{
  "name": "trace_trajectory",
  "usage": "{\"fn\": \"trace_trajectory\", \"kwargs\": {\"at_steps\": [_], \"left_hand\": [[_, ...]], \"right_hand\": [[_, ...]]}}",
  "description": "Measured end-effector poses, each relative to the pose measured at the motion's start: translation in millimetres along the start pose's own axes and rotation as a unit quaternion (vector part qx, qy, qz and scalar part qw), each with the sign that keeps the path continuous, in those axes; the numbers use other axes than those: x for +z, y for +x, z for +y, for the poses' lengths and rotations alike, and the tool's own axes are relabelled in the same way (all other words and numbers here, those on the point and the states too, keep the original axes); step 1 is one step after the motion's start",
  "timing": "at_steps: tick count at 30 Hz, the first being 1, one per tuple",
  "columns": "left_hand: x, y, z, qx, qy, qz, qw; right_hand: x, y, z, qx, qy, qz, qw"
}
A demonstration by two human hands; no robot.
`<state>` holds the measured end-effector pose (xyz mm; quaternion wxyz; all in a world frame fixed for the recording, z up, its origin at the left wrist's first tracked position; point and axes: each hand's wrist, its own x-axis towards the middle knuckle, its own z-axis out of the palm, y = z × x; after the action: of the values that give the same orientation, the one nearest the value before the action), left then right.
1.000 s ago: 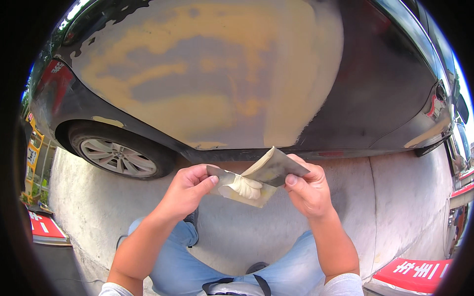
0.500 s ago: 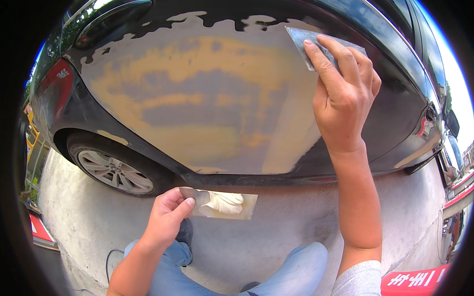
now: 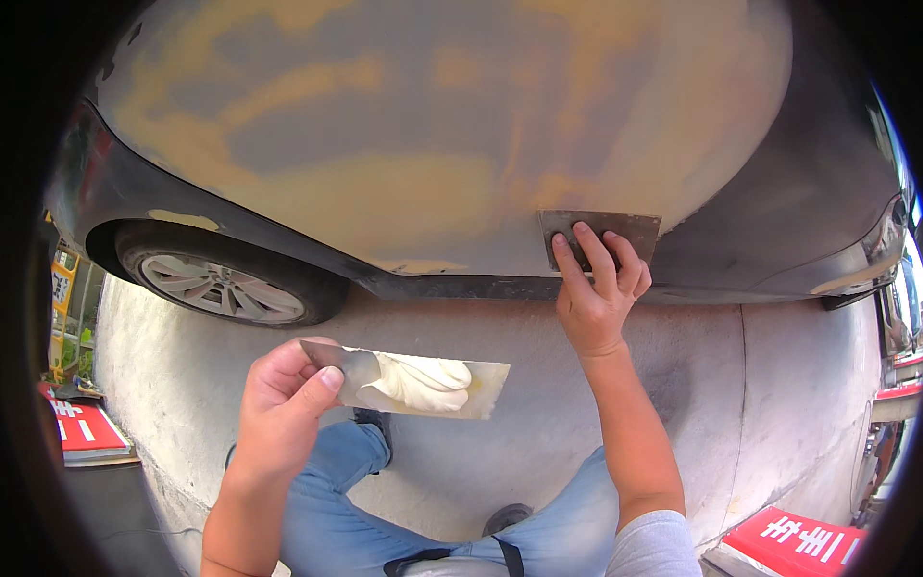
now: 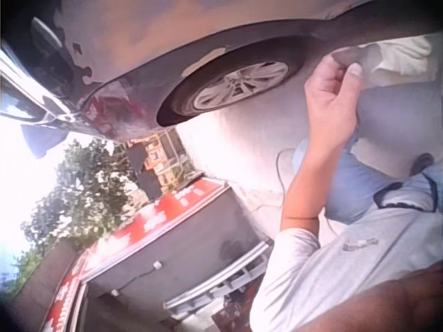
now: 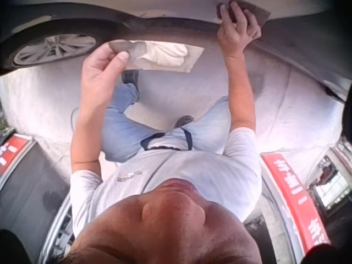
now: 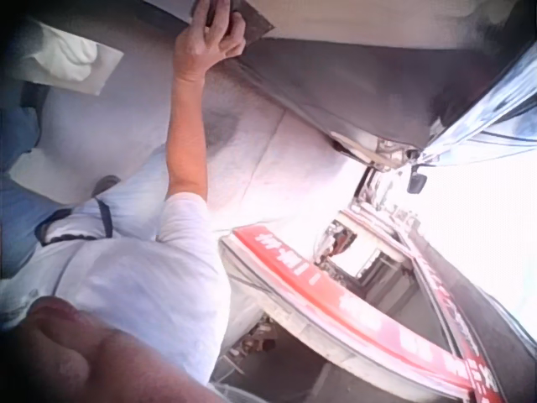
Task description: The person applies beige body filler to a black car door using a metal spreader, smoothing it over a large area. They repeatedly scoop filler from a paper backing and spread it evenly across the door panel.
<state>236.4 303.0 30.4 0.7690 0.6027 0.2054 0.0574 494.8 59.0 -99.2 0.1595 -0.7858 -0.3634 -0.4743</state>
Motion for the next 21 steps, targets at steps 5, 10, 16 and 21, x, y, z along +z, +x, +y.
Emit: {"fn": "trace_trajectory", "kwargs": {"at_steps": [5, 10, 16, 21], "left_hand": [[-0.8, 1.7, -3.4, 0.002, -0.008, 0.001, 1.000], [1.1, -0.4, -2.7, -0.011, 0.029, 0.014, 0.999], [8.5, 2.9, 1.5, 0.001, 0.017, -0.007, 1.000], [16.7, 13.7, 0.7, -0.005, 0.026, -0.059, 0.998]], "right_hand": [[43.1, -95.4, -7.4, 0.038, 0.027, -0.042, 0.998], [56.3, -146.9, -18.1, 0.067, 0.047, -0.085, 0.993], [14.3, -142.7, -29.2, 0.086, 0.082, -0.154, 0.981], [-61.4, -100.6, -29.2, 0.359, 0.346, -0.113, 0.860]]}}
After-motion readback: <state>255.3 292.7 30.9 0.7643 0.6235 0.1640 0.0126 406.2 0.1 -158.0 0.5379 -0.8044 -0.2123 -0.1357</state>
